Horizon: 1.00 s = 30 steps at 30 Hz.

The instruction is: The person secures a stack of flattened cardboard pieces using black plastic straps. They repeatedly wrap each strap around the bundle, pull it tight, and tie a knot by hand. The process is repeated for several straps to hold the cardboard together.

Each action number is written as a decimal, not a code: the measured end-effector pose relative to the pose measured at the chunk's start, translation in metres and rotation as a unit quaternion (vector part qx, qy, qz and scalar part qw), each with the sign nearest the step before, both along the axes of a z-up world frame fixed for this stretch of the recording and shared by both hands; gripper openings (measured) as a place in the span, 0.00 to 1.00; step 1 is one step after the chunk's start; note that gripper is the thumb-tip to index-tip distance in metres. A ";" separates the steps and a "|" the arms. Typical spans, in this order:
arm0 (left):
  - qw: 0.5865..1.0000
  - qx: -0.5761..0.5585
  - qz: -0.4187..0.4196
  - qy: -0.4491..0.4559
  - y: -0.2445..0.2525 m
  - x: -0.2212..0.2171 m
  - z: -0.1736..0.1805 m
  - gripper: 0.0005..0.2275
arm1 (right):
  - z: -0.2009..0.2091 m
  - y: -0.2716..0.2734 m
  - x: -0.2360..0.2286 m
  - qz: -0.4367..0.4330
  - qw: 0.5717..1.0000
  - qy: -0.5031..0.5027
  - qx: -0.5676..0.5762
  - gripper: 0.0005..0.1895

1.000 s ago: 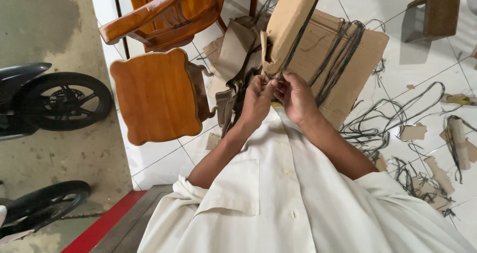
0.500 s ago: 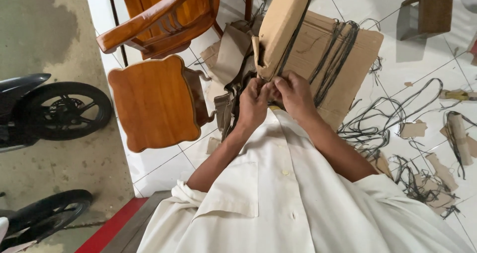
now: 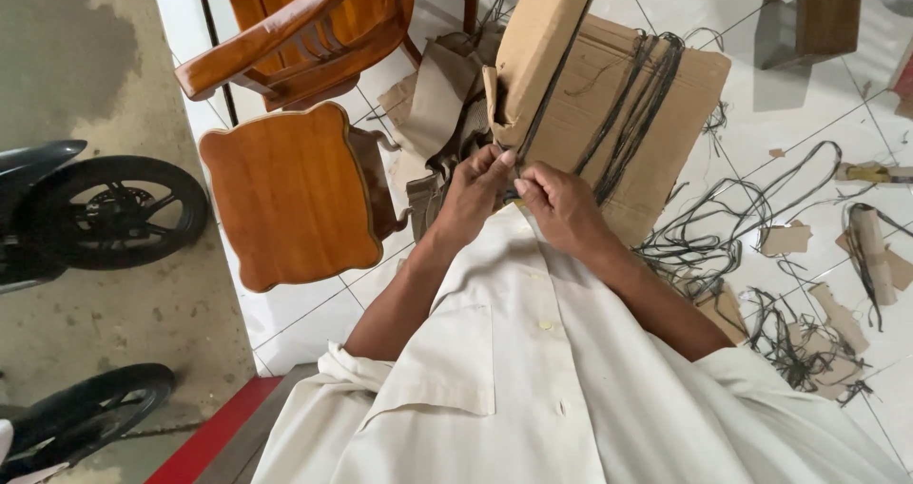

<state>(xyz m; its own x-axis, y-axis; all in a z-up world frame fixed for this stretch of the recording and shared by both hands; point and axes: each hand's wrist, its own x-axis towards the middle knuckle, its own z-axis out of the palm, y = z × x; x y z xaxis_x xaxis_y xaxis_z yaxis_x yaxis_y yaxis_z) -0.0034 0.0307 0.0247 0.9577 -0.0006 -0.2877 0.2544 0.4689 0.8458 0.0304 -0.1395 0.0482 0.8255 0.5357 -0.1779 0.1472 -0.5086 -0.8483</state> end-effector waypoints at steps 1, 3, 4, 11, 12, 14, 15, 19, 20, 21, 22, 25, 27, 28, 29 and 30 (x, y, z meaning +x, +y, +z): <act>1.000 0.000 -0.001 0.000 0.000 -0.001 -0.001 0.11 | 0.000 -0.001 -0.001 -0.001 1.000 0.000 0.000 0.12; 1.000 -0.015 -0.003 0.018 0.000 0.000 -0.005 0.11 | -0.002 -0.004 -0.001 -0.016 0.997 0.054 0.042 0.11; 1.000 -0.014 -0.004 0.017 0.000 0.001 -0.005 0.11 | -0.007 -0.004 0.000 -0.017 0.998 0.053 0.043 0.11; 0.996 -0.044 0.038 0.063 -0.003 0.000 -0.002 0.08 | -0.044 0.016 0.012 -0.192 0.909 0.303 0.214 0.06; 0.996 -0.063 0.042 0.055 -0.004 -0.001 0.004 0.08 | -0.048 0.019 0.016 -0.216 0.897 0.318 0.220 0.04; 0.996 -0.062 0.047 0.053 -0.004 0.000 0.007 0.08 | -0.032 0.029 0.020 -0.232 0.895 0.315 0.213 0.03; 0.995 -0.062 0.051 0.051 -0.004 0.000 0.008 0.08 | -0.025 0.034 0.023 -0.249 0.894 0.311 0.206 0.06; 0.996 -0.026 0.070 0.046 -0.006 -0.001 -0.028 0.08 | -0.010 0.033 0.024 -0.279 0.876 0.323 0.227 0.09; 0.996 -0.022 0.077 0.036 -0.007 -0.002 -0.029 0.08 | -0.006 0.032 0.023 -0.268 0.891 0.290 0.224 0.09; 0.996 -0.017 0.083 0.025 -0.008 -0.003 -0.031 0.08 | -0.002 0.029 0.021 -0.256 0.905 0.256 0.222 0.10; 0.996 -0.018 0.082 0.025 -0.008 -0.003 -0.030 0.08 | -0.005 0.031 0.022 -0.257 0.905 0.256 0.221 0.10; 0.996 -0.004 0.079 0.035 -0.009 0.000 -0.030 0.06 | -0.007 0.034 0.023 -0.286 0.908 0.232 0.200 0.09; 0.996 0.015 0.085 0.033 -0.009 0.001 -0.034 0.06 | -0.004 0.037 0.023 -0.279 0.910 0.228 0.203 0.09; 0.996 0.015 0.084 0.034 -0.011 0.001 -0.029 0.06 | -0.007 0.037 0.024 -0.280 0.910 0.228 0.203 0.09; 0.994 -0.004 0.099 0.041 -0.012 0.001 -0.024 0.05 | -0.010 0.036 0.024 -0.283 0.906 0.232 0.211 0.10; 0.992 -0.024 0.115 0.048 -0.013 0.001 -0.018 0.05 | -0.013 0.036 0.025 -0.285 0.903 0.235 0.218 0.11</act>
